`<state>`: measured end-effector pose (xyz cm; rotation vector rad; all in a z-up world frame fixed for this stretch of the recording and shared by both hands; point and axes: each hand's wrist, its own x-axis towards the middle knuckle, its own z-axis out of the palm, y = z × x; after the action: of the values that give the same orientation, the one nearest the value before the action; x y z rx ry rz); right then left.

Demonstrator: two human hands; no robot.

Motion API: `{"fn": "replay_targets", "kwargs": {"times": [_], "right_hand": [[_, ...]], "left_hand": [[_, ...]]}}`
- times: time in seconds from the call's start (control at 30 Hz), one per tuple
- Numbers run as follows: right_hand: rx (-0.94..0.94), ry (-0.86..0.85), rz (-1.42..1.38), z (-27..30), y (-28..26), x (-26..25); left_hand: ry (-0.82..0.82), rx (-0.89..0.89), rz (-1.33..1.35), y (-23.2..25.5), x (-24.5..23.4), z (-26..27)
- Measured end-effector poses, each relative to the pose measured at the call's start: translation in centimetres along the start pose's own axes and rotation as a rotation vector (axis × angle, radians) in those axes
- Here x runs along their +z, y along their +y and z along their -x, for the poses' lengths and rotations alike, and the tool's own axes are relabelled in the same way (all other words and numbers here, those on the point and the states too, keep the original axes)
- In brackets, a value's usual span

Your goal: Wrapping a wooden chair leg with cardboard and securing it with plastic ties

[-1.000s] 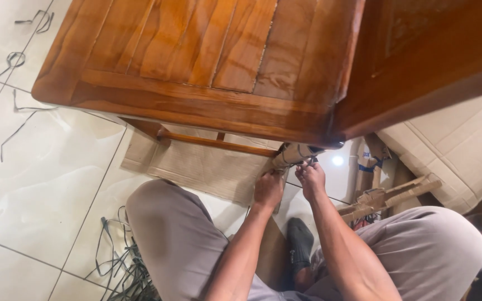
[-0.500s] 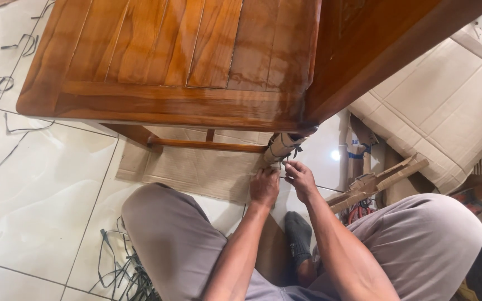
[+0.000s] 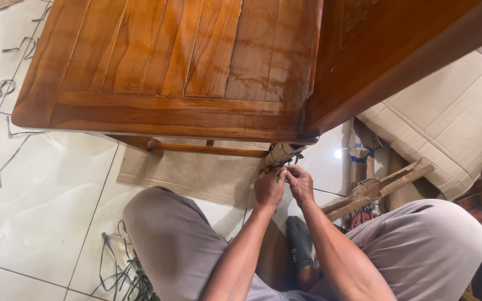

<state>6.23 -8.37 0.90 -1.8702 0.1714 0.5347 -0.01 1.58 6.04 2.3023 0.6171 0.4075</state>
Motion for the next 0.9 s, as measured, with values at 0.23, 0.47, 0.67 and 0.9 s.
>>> {"fn": "replay_targets", "kwargs": {"times": [0.23, 0.47, 0.67, 0.9], "right_hand": [[0.113, 0.009, -0.452, -0.2, 1.2, 1.2], [0.143, 0.014, -0.545, -0.3, 1.8, 1.4], [0.135, 0.02, -0.539, 0.4, 1.6, 1.4], [0.128, 0.019, -0.53, 0.6, 0.8, 2.3]], "left_hand": [[0.091, -0.082, 0.014, 1.2, 0.6, 0.6], [-0.103, -0.203, 0.109, 1.8, 0.3, 1.2], [-0.071, -0.227, 0.194, 1.0, 1.2, 0.9], [-0.122, -0.236, 0.167, -0.1, 1.3, 1.1]]}}
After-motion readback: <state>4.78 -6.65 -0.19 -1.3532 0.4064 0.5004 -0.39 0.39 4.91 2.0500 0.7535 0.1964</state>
